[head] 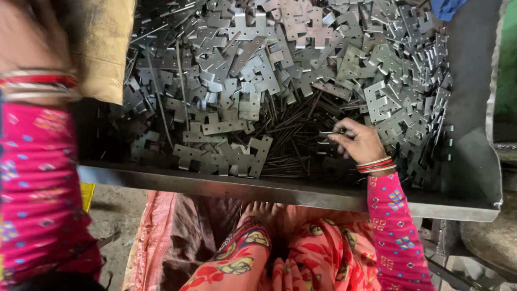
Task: The person sorts small metal brackets and rods from a mixed pile in a metal tray, separating the two types by hand and moving them to opposite sides of the tray.
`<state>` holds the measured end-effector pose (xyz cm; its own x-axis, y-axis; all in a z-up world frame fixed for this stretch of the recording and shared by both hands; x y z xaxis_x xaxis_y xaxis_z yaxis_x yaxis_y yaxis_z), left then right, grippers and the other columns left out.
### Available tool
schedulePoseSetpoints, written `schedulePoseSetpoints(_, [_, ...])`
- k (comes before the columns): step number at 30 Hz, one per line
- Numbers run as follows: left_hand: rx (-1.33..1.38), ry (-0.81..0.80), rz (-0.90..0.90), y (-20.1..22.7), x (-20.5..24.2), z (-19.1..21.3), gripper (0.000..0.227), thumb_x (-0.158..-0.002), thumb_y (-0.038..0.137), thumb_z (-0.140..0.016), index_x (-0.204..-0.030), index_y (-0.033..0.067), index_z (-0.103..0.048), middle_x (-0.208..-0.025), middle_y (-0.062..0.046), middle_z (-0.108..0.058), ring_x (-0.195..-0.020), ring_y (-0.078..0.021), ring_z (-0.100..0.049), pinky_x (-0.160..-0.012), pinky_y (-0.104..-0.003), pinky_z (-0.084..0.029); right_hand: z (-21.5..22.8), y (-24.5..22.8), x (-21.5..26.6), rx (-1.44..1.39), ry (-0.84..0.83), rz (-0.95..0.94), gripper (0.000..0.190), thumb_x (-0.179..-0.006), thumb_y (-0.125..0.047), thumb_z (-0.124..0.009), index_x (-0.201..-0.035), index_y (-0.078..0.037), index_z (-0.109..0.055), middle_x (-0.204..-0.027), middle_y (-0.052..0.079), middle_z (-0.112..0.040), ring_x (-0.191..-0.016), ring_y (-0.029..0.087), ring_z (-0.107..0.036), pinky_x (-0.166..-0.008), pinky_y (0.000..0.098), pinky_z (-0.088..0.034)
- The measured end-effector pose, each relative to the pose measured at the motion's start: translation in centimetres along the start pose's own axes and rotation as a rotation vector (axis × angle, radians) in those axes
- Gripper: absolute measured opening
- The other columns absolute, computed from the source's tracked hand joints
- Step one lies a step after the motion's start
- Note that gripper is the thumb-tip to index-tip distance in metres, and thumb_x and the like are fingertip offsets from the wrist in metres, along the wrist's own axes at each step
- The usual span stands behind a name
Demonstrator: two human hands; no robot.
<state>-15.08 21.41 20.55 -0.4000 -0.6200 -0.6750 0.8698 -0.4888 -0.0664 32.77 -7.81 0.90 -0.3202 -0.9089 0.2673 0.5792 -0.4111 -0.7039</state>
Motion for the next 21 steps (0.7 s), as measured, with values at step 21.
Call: schedulePoseSetpoints(21, [0.287,-1.021,-0.392,33.6,16.9,-9.8,0.05,-0.077,0.043,-0.076,-0.107,0.0052,-0.064,-0.106,-0.014,-0.065,-0.087,-0.0314,-0.071,-0.064,-0.045,-0.057,2.1,-1.7,3.4,-1.362,0.251,0.195,0.038,-0.097,-0.031,-0.062,-0.118,0.0,-0.065,-0.101,0.018,-0.071,-0.089,0.033,-0.071,-0.083,0.0496,-0.06])
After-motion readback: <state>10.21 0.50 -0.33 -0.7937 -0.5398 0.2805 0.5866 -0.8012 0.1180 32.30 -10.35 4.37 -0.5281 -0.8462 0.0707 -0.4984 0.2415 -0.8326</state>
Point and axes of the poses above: each hand's wrist, its own x-axis away from the middle knuckle, its own z-axis out of the back of the hand, y = z × x, the point moved 10 cm from there along -x, towards the middle knuckle
